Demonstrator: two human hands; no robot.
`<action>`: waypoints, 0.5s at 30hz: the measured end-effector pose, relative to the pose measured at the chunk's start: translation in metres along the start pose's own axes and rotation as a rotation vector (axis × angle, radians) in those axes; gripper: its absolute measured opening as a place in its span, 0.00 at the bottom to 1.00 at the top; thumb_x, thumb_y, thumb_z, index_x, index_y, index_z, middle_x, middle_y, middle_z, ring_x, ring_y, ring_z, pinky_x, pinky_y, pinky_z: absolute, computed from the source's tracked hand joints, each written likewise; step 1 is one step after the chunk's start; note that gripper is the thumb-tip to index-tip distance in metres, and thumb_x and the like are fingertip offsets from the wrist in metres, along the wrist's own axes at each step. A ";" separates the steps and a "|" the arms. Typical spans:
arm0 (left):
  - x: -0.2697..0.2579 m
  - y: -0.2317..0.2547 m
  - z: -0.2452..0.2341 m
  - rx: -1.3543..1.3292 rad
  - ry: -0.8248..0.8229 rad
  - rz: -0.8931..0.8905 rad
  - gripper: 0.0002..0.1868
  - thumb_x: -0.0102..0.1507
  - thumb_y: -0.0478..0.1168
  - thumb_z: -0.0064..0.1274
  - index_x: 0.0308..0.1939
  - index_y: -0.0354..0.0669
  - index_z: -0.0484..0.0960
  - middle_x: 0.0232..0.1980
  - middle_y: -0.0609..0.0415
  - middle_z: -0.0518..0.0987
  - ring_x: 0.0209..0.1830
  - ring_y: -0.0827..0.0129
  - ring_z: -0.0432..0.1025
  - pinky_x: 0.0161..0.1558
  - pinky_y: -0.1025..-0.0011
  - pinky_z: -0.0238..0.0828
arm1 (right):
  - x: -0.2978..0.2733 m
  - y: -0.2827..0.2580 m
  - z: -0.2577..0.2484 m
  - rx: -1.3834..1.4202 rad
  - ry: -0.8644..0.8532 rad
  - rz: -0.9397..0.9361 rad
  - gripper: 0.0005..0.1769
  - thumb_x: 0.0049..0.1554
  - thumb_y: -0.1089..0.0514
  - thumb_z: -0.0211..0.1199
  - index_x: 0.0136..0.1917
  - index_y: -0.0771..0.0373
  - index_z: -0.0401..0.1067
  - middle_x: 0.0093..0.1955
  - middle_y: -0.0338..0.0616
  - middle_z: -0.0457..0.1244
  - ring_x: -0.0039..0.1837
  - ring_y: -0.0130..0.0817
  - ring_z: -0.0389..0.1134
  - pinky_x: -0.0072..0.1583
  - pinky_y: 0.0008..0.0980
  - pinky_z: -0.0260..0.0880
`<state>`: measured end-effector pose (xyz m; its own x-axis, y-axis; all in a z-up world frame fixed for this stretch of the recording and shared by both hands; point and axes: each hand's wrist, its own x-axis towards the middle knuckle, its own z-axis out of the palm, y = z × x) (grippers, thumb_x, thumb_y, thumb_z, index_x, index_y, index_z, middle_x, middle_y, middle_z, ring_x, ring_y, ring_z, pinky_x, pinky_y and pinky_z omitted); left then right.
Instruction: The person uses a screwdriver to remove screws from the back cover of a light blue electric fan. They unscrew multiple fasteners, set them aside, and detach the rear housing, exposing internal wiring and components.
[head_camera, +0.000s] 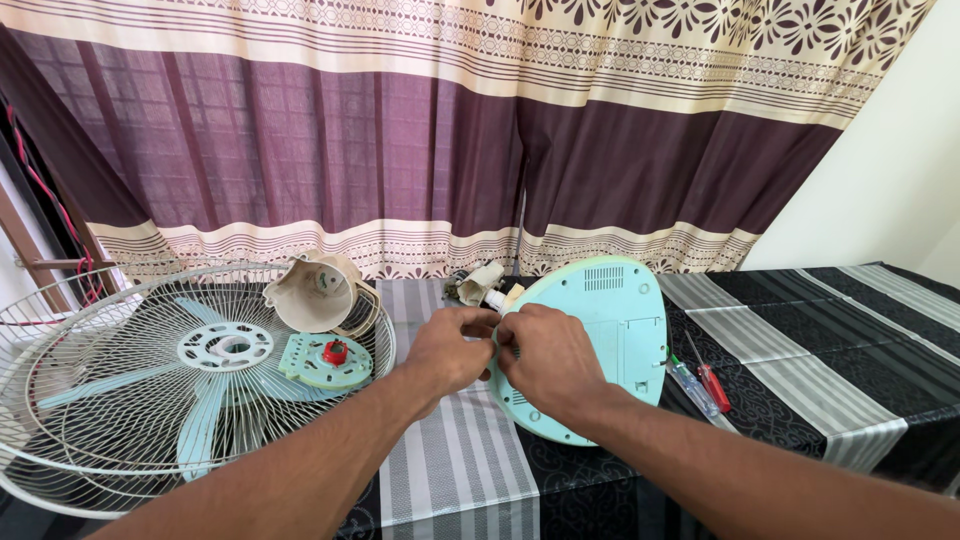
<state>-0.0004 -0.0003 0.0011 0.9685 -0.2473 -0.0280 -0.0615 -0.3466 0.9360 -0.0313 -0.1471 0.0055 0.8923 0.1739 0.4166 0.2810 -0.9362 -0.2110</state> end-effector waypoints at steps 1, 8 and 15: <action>0.000 0.000 0.000 -0.001 0.000 0.002 0.23 0.60 0.31 0.50 0.59 0.46 0.83 0.53 0.56 0.85 0.31 0.68 0.81 0.38 0.71 0.79 | 0.000 0.000 0.001 -0.003 0.007 -0.010 0.07 0.50 0.59 0.68 0.43 0.62 0.80 0.44 0.49 0.67 0.47 0.48 0.71 0.52 0.46 0.71; -0.001 0.001 0.000 -0.014 0.010 0.006 0.20 0.61 0.32 0.51 0.57 0.44 0.84 0.51 0.56 0.86 0.31 0.69 0.80 0.37 0.71 0.79 | 0.002 0.001 0.004 -0.078 0.003 -0.113 0.06 0.51 0.62 0.65 0.42 0.67 0.78 0.43 0.50 0.66 0.48 0.50 0.69 0.53 0.49 0.70; -0.001 0.001 0.000 -0.042 -0.006 0.008 0.20 0.61 0.32 0.52 0.58 0.43 0.83 0.51 0.55 0.85 0.31 0.69 0.79 0.36 0.71 0.78 | 0.003 0.003 0.004 -0.138 -0.043 -0.176 0.06 0.50 0.63 0.66 0.42 0.68 0.77 0.43 0.50 0.65 0.49 0.48 0.68 0.56 0.48 0.68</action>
<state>-0.0018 -0.0008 0.0020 0.9666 -0.2555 -0.0225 -0.0588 -0.3063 0.9501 -0.0265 -0.1485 0.0020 0.8490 0.3483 0.3974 0.3853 -0.9227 -0.0144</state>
